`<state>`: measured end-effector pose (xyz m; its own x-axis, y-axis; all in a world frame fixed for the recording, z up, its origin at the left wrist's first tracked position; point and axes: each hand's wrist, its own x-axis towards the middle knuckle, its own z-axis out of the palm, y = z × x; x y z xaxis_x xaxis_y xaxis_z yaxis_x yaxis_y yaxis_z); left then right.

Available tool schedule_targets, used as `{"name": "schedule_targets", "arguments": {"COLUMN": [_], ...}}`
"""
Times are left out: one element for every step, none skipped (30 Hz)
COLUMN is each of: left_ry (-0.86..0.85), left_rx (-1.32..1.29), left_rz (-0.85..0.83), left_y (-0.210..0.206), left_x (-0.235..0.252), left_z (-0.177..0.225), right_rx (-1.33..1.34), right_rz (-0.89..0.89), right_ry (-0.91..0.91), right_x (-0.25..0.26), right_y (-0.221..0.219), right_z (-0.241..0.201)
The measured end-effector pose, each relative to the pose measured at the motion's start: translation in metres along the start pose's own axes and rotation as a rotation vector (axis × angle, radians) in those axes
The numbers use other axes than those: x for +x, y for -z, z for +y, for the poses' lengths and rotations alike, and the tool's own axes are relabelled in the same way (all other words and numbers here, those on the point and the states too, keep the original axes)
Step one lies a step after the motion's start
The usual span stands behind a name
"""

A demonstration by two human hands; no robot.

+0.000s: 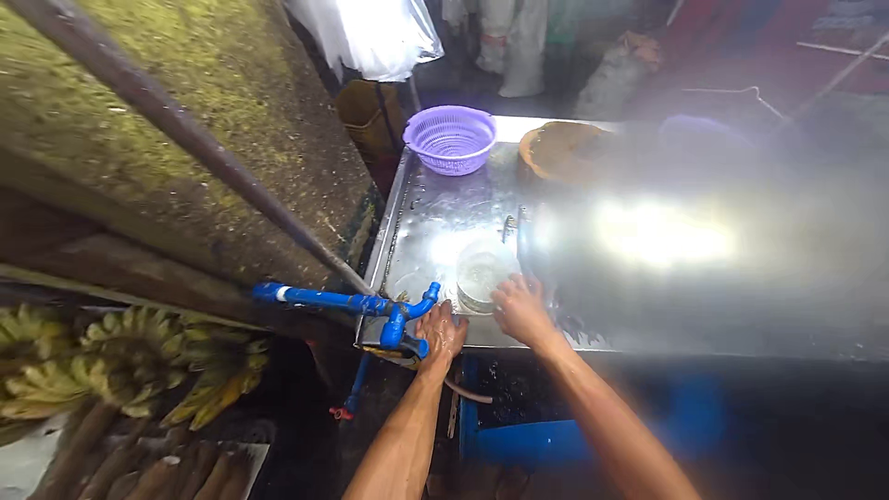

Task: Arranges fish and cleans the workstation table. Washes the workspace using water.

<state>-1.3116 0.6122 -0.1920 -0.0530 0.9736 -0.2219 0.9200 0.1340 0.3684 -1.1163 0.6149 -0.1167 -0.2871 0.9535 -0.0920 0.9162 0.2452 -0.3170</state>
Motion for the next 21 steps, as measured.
{"name": "schedule_targets", "arguments": {"left_ry": [-0.001, -0.006, -0.013, -0.019, -0.019, -0.021, -0.028, -0.037, -0.046, -0.054, -0.065, -0.07, -0.066, -0.046, 0.002, 0.091, 0.215, 0.323, 0.393, 0.4, 0.364], "left_rx": [-0.007, -0.026, -0.062, -0.115, -0.164, -0.198, -0.225, -0.247, -0.261, -0.281, -0.318, -0.38, -0.477, -0.608, -0.773, -0.966, -1.156, -1.319, -1.458, -1.586, -1.688], "left_rz": [0.005, 0.005, -0.005, -0.025, -0.045, -0.059, -0.064, -0.062, -0.065, -0.075, -0.075, -0.065, -0.049, -0.03, -0.012, -0.002, -0.008, -0.01, -0.004, -0.021, -0.057], "left_y": [0.0, 0.0, 0.001, 0.004, 0.006, 0.007, 0.008, 0.008, 0.007, 0.007, 0.007, 0.008, 0.008, 0.009, 0.009, 0.009, 0.011, 0.014, 0.015, 0.016, 0.016], "left_x": [0.001, 0.003, 0.005, 0.007, 0.009, 0.011, 0.013, 0.014, 0.014, 0.012, 0.012, 0.013, 0.015, 0.016, 0.018, 0.021, 0.022, 0.024, 0.027, 0.03, 0.029], "left_z": [-0.002, -0.004, -0.005, -0.005, -0.008, -0.012, -0.015, -0.016, -0.016, -0.016, -0.015, -0.014, -0.013, -0.01, -0.007, -0.002, 0.003, 0.006, 0.009, 0.01, 0.008], "right_rx": [0.03, 0.085, 0.136, 0.161, 0.139, 0.101, 0.073, 0.046, 0.016, -0.011, -0.026, -0.017, 0.006, 0.049, 0.108, 0.171, 0.243, 0.305, 0.354, 0.399, 0.455], "right_rz": [-0.042, -0.036, 0.019, 0.088, 0.123, 0.106, 0.05, -0.013, -0.048, -0.035, -0.007, 0.001, -0.007, -0.009, -0.006, -0.017, -0.06, -0.106, -0.147, -0.168, -0.178], "right_ry": [0.017, 0.028, 0.026, 0.017, 0.009, 0.011, 0.028, 0.058, 0.096, 0.134, 0.158, 0.17, 0.172, 0.166, 0.147, 0.116, 0.079, 0.052, 0.037, 0.033, 0.033], "right_x": [0.004, 0.007, 0.01, 0.011, 0.011, 0.009, 0.006, 0.003, 0.001, 0.002, 0.006, 0.012, 0.019, 0.024, 0.03, 0.037, 0.042, 0.046, 0.048, 0.049, 0.049], "right_y": [0.008, 0.017, 0.024, 0.031, 0.034, 0.034, 0.03, 0.024, 0.015, 0.007, 0.001, -0.001, 0.0, 0.004, 0.012, 0.025, 0.042, 0.058, 0.074, 0.088, 0.099], "right_z": [-0.002, -0.003, -0.004, -0.003, -0.001, 0.001, 0.004, 0.006, 0.008, 0.009, 0.011, 0.011, 0.01, 0.006, 0.0, -0.007, -0.015, -0.022, -0.029, -0.034, -0.039]}}
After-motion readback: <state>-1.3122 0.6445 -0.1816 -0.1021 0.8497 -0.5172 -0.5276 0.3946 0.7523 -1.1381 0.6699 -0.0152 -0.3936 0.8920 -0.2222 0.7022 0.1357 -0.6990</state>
